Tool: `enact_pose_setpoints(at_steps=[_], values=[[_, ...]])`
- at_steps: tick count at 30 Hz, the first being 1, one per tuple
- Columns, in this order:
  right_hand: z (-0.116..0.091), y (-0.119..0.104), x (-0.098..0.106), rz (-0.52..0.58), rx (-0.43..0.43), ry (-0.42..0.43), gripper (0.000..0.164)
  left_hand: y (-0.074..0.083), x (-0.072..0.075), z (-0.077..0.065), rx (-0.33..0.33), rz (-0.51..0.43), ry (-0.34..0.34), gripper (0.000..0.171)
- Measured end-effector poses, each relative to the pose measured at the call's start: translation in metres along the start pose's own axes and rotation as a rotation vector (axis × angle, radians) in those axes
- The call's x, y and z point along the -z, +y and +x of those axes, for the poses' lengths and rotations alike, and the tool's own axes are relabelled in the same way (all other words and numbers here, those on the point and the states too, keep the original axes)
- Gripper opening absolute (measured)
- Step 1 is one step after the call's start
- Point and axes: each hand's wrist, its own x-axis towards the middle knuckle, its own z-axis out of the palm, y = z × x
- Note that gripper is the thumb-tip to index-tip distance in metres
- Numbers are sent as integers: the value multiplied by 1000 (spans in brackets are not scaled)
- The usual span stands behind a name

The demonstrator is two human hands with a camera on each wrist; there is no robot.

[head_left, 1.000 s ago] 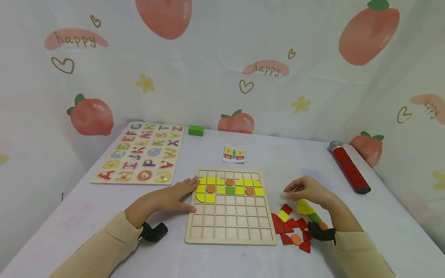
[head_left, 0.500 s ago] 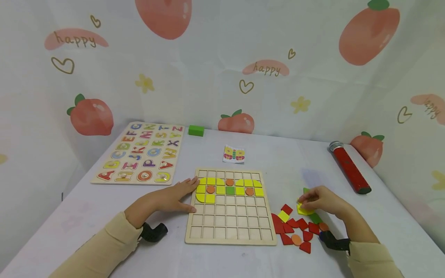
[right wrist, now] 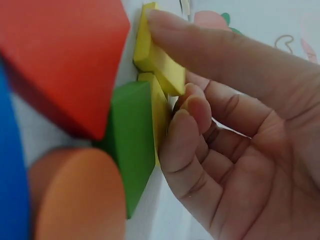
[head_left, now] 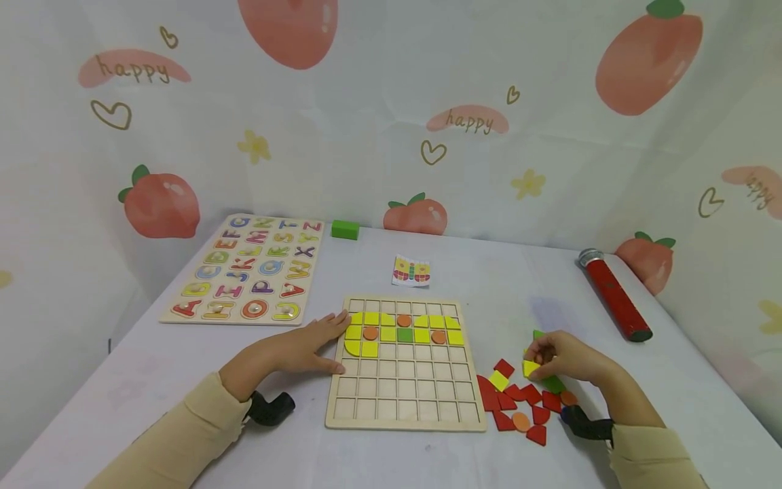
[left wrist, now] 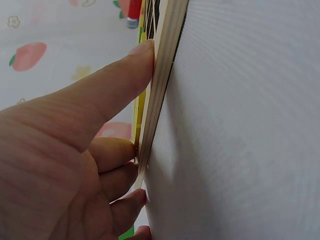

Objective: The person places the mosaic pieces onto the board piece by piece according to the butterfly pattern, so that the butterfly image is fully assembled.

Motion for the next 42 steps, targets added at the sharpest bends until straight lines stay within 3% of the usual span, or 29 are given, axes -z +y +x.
enact_pose_setpoints(at_steps=[7, 13, 20, 33, 42], values=[[-3, -5, 3, 61, 27, -47, 24, 2, 0, 0, 15, -5, -4, 96], [9, -18, 5, 152, 78, -62, 27, 2, 1, 0, 21, -3, -4, 95], [29, -44, -8, 180, 85, -110, 26, 0, 0, 0, 13, -6, -5, 96], [67, -97, -31, 203, 211, -192, 20, 0, 0, 1, 11, 11, 2, 96], [91, -124, -53, 217, 237, -254, 18, 1, 2, -2, -15, 11, -4, 95]])
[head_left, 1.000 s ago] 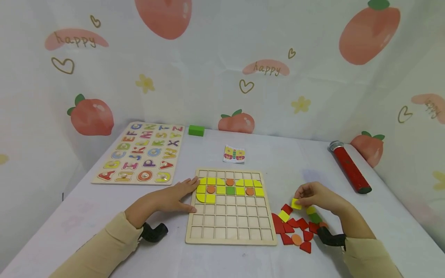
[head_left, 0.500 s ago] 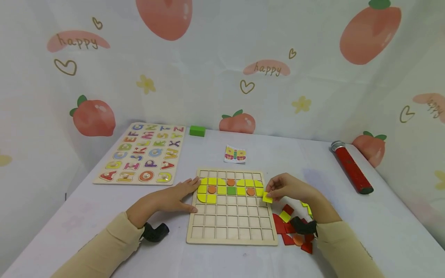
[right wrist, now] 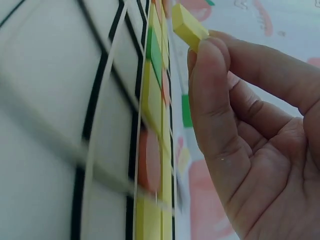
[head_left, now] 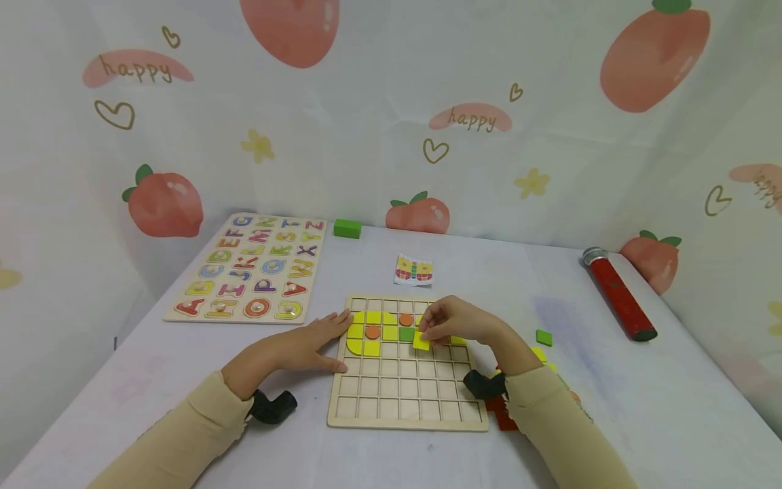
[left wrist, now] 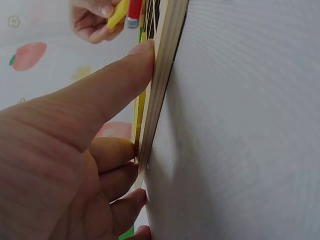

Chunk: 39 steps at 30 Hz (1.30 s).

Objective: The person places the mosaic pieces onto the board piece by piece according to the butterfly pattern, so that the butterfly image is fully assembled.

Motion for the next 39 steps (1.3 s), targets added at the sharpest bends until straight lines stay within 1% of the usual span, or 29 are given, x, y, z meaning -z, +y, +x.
enact_pose_setpoints(at_steps=[3, 10, 14, 16, 19, 21, 28, 30, 33, 36, 39], values=[[10, -6, -7, 4, 8, -14, 16, 0, 0, 0, 8, 3, 0, 95], [28, -15, -23, 18, 26, -44, 12, 0, -1, 1, 0, -2, 4, 95], [32, -18, -29, -52, 39, -21, 10, 0, -1, 1, 3, -7, 3, 94], [32, -19, -32, -110, 62, -4, 10, 1, -2, 1, 13, -11, 1, 94], [33, -21, -35, -166, 101, 8, 11, 1, -2, 0, 24, -10, 0, 94], [33, -22, -36, -188, 120, 13, 11, 1, -2, 0, 31, -5, 1, 93], [31, -24, -39, -238, 158, 40, 8, 1, 0, 0, 15, -8, 0, 93], [30, -25, -39, -247, 155, 44, 7, 1, 0, 0, 21, -5, -1, 93], [29, -25, -37, -244, 117, 59, 7, 2, 0, -1, 23, -6, -4, 93], [25, -22, -30, -199, 83, 74, 9, 2, 0, -2, 15, -11, -3, 94], [18, -16, -18, -154, 52, 109, 15, 2, 0, -2, 8, -19, 1, 94]])
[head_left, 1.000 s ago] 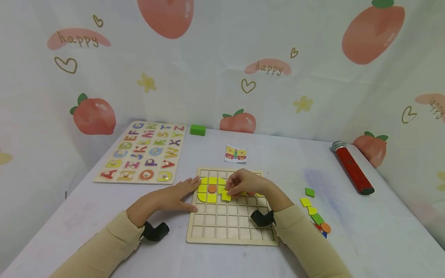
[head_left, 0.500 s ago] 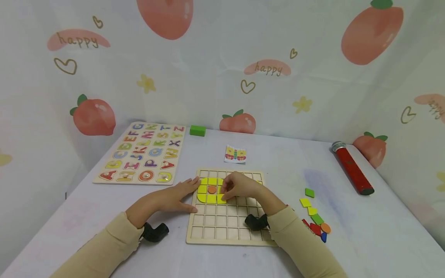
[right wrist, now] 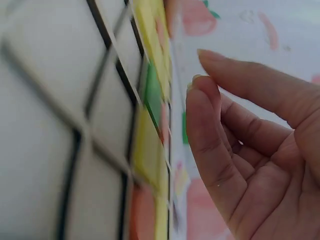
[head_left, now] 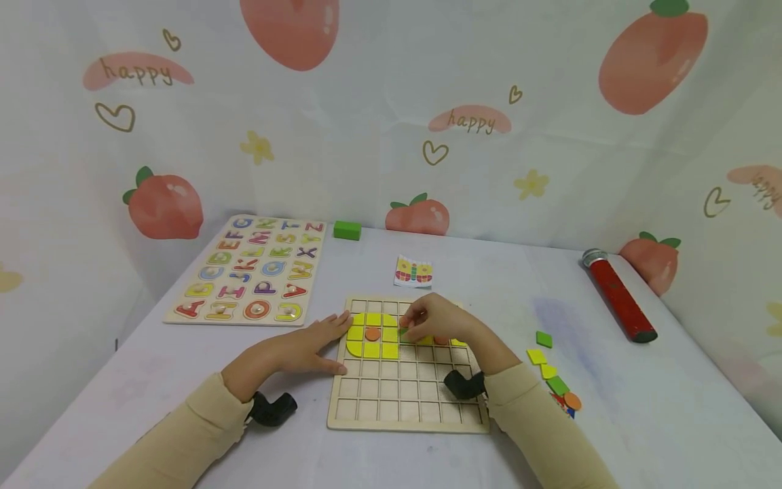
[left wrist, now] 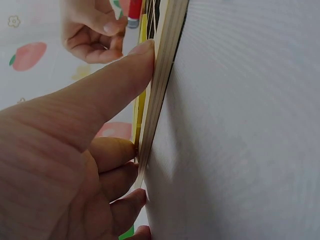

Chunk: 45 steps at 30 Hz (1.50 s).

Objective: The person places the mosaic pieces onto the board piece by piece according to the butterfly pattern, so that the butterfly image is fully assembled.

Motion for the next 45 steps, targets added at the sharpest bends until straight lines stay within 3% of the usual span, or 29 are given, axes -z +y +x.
enact_pose_setpoints(at_steps=[6, 14, 20, 31, 45], values=[[-20, 21, 29, 30, -79, 103, 24, 1, 0, 0, 1, 5, 3, 94], [-54, 52, 62, 46, -118, 230, 34, -2, -2, 2, 12, 16, 3, 95], [-77, 69, 76, 14, -233, 330, 38, -4, -3, 2, 17, 18, 7, 95], [-117, 100, 95, -23, -345, 350, 47, -4, -3, 2, 4, 15, 5, 95], [-137, 127, 106, -7, -398, 312, 49, -2, -3, 2, 11, 18, 8, 94]])
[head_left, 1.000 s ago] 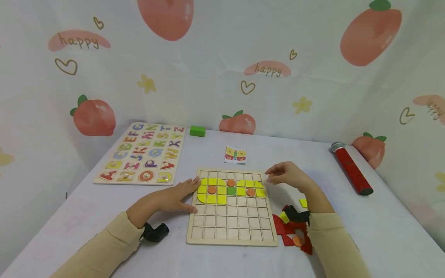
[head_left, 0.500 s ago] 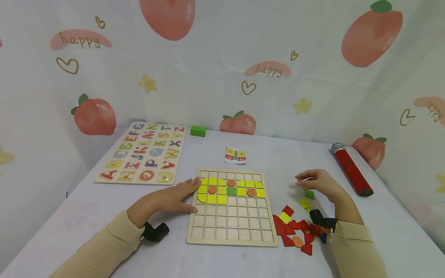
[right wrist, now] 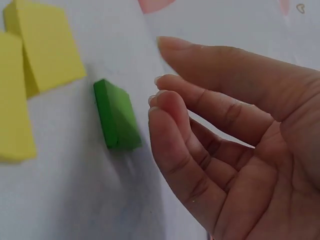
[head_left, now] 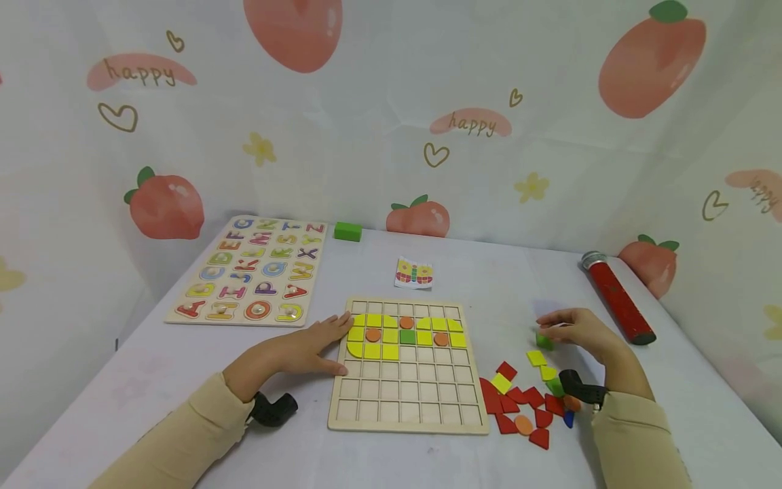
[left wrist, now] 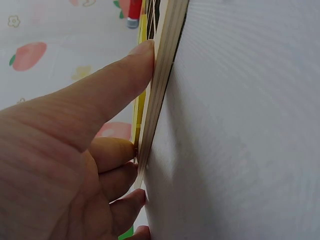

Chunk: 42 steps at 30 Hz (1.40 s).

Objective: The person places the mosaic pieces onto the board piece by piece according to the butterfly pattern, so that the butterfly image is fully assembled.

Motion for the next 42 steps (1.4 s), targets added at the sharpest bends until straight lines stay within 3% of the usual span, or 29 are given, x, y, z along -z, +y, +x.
enact_pose_setpoints(at_steps=[6, 19, 27, 33, 42], values=[[4, 10, -3, 4, -37, -9, 43, 0, 0, 0, 4, 1, -2, 94], [9, 10, -8, -56, -11, 2, 42, -3, 0, 1, -5, 10, 8, 94], [11, 11, -9, -14, -17, 4, 35, -2, -1, 0, 4, 0, 7, 94], [11, 7, -9, 54, -47, 3, 38, -1, -1, 0, 4, 8, 7, 94], [13, -12, -15, 55, 13, -8, 47, -2, -1, 2, -4, 4, -3, 95]])
